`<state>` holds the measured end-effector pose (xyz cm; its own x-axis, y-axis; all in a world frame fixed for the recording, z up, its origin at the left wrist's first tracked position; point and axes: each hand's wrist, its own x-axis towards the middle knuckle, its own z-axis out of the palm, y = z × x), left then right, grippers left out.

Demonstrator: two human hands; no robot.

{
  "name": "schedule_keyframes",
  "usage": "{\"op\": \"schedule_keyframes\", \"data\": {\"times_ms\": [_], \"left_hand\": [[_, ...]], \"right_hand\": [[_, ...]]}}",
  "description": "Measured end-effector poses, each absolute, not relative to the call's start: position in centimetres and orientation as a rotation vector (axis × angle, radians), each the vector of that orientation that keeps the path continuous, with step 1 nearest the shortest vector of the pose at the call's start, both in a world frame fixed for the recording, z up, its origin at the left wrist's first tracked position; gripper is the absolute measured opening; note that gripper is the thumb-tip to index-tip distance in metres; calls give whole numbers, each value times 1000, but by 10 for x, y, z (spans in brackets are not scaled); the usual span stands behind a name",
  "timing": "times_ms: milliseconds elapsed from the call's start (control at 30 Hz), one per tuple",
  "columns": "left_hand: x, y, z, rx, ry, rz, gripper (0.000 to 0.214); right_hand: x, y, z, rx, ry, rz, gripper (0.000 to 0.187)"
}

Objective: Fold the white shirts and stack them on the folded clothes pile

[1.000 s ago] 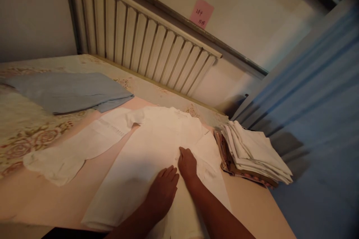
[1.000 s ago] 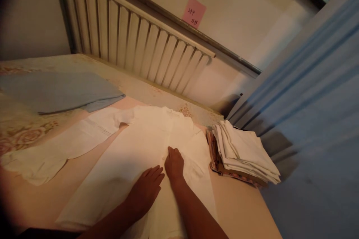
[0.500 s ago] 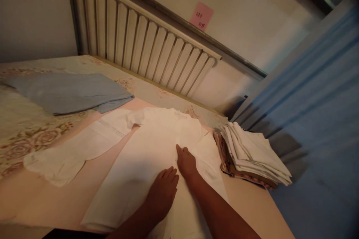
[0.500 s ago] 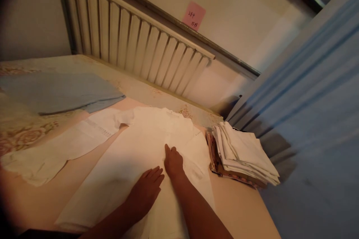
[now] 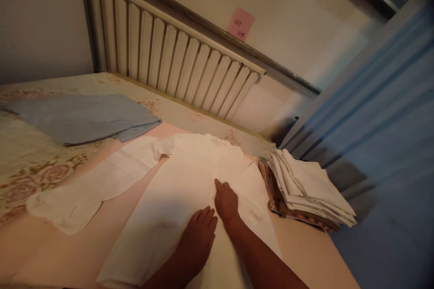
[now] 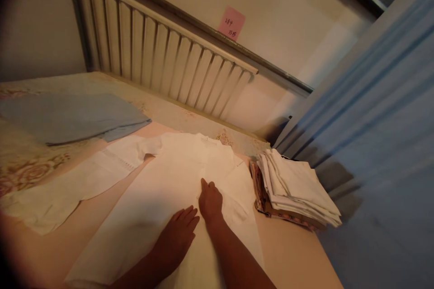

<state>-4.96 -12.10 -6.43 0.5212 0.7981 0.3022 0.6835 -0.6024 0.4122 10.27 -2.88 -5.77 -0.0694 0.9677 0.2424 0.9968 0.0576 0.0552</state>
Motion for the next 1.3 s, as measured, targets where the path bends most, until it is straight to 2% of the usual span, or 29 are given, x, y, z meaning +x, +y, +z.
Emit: {"op": "schedule_keyframes", "data": {"times_ms": [333,433,533,733,933,1133,1300], "left_hand": [[-48,-118,-74,2560,1253,729,47],[-48,-116,-73,2556,1239,703,47],[-49,-115,-68,2515,1246,697,44],[-51,-117,-64,2500,1238,696,44],[-52,-115,-72,2539,1205,768,43],[-52,-116,-66,2512,1231,712,44],[-52,-116,-66,2491,1217,743,43]], "right_hand": [[108,-33,-48,-1878,-2175,-143,38],[118,-52,-32,-1748,-2262,-87,35],[137,-82,-22,-1664,-2354,-114,40],[186,-120,-37,-1932,-2387,-322,56],[202,-107,-38,-1936,-2311,-340,44],[205,-100,-37,-1908,-2298,-254,38],[230,-107,-39,-1873,-2402,70,56]]}}
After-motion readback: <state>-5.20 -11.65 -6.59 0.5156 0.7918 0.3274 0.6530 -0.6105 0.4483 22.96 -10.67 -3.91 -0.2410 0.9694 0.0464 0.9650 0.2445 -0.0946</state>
